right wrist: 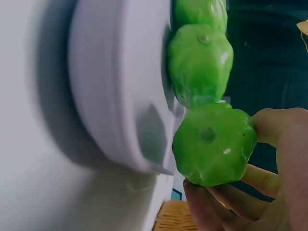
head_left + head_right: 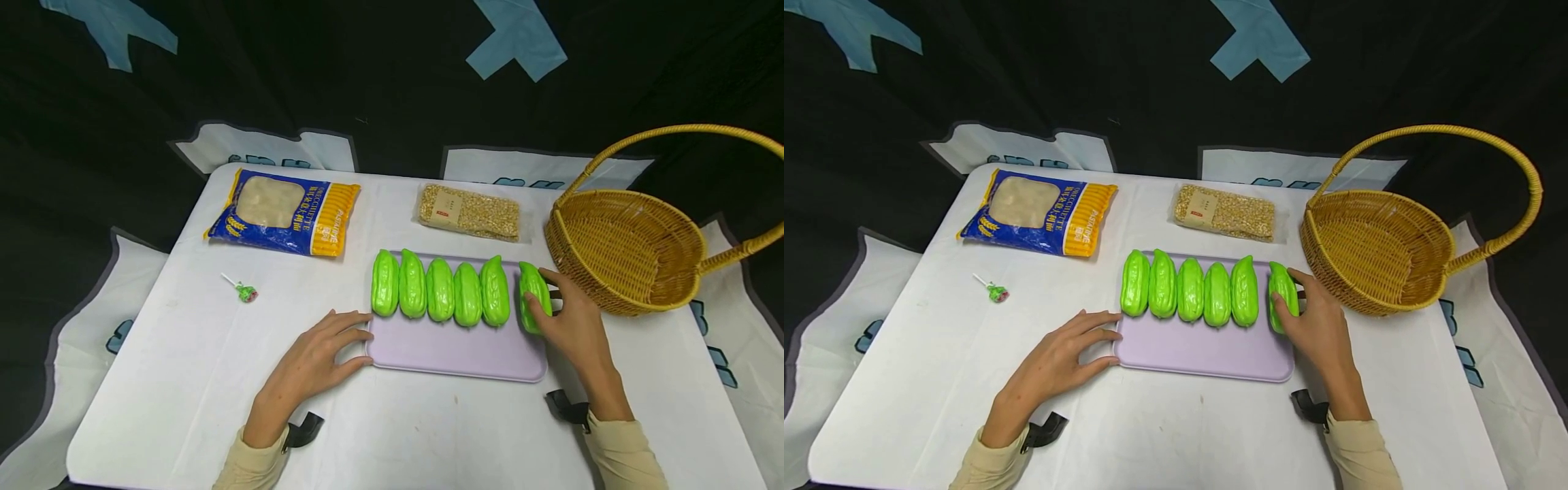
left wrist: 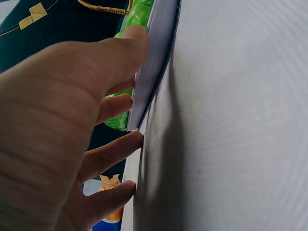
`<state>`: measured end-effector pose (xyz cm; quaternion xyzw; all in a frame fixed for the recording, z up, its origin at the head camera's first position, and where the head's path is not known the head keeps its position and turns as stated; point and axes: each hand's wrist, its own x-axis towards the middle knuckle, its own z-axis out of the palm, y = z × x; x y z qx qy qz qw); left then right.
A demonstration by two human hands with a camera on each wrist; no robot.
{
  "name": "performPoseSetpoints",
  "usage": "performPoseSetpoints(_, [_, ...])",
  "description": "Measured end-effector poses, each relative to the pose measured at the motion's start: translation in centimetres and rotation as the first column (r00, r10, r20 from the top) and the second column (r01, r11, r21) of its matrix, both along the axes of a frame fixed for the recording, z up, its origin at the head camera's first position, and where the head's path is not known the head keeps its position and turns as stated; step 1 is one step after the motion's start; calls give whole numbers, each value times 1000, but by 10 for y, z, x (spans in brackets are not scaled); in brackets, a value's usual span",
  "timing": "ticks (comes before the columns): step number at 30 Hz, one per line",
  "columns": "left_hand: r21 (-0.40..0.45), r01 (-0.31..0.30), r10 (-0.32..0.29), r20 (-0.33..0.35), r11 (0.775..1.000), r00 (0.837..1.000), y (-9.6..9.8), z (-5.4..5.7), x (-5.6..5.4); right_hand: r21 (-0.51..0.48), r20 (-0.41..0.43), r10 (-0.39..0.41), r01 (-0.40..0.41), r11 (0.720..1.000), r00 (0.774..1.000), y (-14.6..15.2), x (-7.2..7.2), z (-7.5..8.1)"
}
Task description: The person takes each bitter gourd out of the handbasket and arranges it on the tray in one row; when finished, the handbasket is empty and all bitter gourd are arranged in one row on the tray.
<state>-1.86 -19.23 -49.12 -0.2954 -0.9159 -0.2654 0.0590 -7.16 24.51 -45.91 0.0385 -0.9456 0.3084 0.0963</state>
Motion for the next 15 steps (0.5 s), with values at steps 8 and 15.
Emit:
performPoseSetpoints(8, [-21,5,-6,-24,1000,1000,1,1,1,47,55,-14,11,999,998,-8,-2,-3])
performPoseSetpoints(15, [-55,7,-10,-46,998,999,3,6,2,72,57,-11,7,997,998,-13,-6,-6])
